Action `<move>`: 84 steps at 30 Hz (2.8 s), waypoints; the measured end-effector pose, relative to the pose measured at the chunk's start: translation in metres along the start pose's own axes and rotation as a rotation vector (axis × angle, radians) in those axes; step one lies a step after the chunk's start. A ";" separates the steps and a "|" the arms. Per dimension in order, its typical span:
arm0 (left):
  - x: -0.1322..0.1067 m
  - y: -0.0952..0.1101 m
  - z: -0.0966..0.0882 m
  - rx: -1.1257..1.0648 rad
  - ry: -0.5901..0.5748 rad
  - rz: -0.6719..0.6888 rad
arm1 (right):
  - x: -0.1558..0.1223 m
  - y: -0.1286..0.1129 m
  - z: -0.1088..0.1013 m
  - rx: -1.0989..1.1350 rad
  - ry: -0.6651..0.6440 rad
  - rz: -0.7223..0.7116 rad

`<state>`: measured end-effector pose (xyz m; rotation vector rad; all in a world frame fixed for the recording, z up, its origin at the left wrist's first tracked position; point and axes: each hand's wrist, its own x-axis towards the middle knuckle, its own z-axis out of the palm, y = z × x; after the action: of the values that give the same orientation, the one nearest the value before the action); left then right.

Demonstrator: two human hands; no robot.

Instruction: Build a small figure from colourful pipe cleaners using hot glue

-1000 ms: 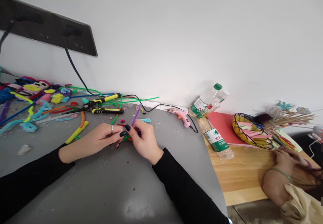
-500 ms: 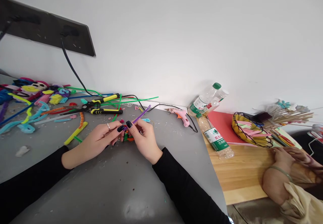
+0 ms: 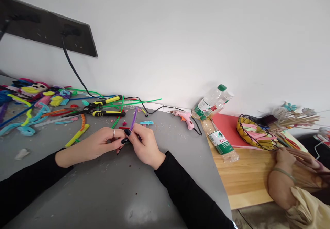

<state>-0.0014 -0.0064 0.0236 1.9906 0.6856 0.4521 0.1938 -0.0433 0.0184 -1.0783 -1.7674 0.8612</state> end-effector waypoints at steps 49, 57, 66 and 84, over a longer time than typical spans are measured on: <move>-0.002 -0.008 0.008 0.592 0.572 0.293 | 0.011 0.009 -0.011 0.161 0.378 0.242; -0.003 -0.006 0.008 0.673 0.620 0.381 | 0.013 0.019 -0.023 -0.045 0.444 0.239; -0.003 -0.004 0.007 0.582 0.629 0.350 | 0.018 0.028 -0.037 0.108 0.530 0.255; -0.001 -0.012 0.007 0.692 0.686 0.357 | 0.015 0.026 -0.030 -0.081 0.351 -0.037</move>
<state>-0.0015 -0.0077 0.0096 2.6408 0.9965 1.2898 0.2252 -0.0162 0.0121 -1.1660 -1.5314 0.5425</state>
